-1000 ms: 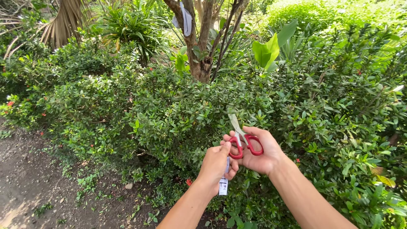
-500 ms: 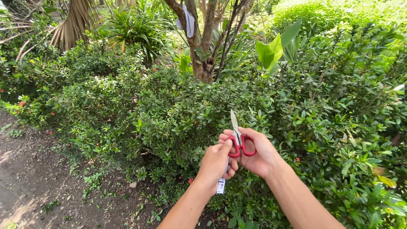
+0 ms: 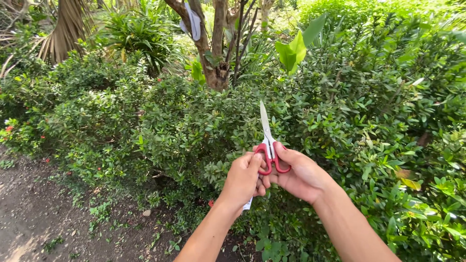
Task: Trimming or pruning leaves and small branches from a bush using scissors.
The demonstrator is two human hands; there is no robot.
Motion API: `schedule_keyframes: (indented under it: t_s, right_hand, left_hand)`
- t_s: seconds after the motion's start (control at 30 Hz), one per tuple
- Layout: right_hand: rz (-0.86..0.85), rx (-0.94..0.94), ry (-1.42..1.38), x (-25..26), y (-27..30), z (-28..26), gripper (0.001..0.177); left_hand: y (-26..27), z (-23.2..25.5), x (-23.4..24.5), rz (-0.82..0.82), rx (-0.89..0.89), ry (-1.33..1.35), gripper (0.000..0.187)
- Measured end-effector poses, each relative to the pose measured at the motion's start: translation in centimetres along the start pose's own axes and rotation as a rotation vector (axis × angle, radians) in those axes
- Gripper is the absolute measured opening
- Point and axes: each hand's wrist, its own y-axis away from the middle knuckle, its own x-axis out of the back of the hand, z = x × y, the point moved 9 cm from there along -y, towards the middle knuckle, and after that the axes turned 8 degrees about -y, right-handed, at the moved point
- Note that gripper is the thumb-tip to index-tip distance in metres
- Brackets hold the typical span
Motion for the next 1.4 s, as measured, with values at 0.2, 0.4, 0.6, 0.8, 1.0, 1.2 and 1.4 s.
schedule_keyframes:
  t_s: [0.2, 0.4, 0.6, 0.8, 1.0, 1.2, 1.4]
  right_hand:
    - [-0.199, -0.021, -0.057, -0.7, 1.8, -1.0, 0.051]
    - [-0.037, -0.112, -0.142, 0.4, 3.5, -1.2, 0.057]
    - [0.089, -0.149, -0.239, 0.7, 2.8, -0.2, 0.053]
    - [0.437, -0.080, -0.300, 1.3, 1.1, 1.0, 0.038]
    - [0.406, 0.002, -0.343, 0.7, -1.7, 0.7, 0.037]
    - [0.304, -0.008, -0.379, -0.3, -3.4, 1.1, 0.054]
    - [0.273, -0.154, -0.315, -2.4, -3.2, 1.6, 0.078]
  left_hand:
    - [0.2, 0.1, -1.5, -0.063, 0.012, -0.057, 0.035]
    - [0.7, -2.0, 1.2, -0.139, 0.061, -0.122, 0.035]
    - [1.4, -1.4, 3.6, -0.123, 0.124, -0.091, 0.038]
    - [-0.3, -2.1, 3.8, -0.042, 0.168, -0.077, 0.040]
    - [-3.1, -1.5, 3.2, -0.023, 0.101, -0.045, 0.042]
    - [-3.1, -1.0, 3.5, 0.007, 0.133, -0.170, 0.053]
    - [-3.3, -1.6, 4.1, 0.083, 0.072, -0.282, 0.048]
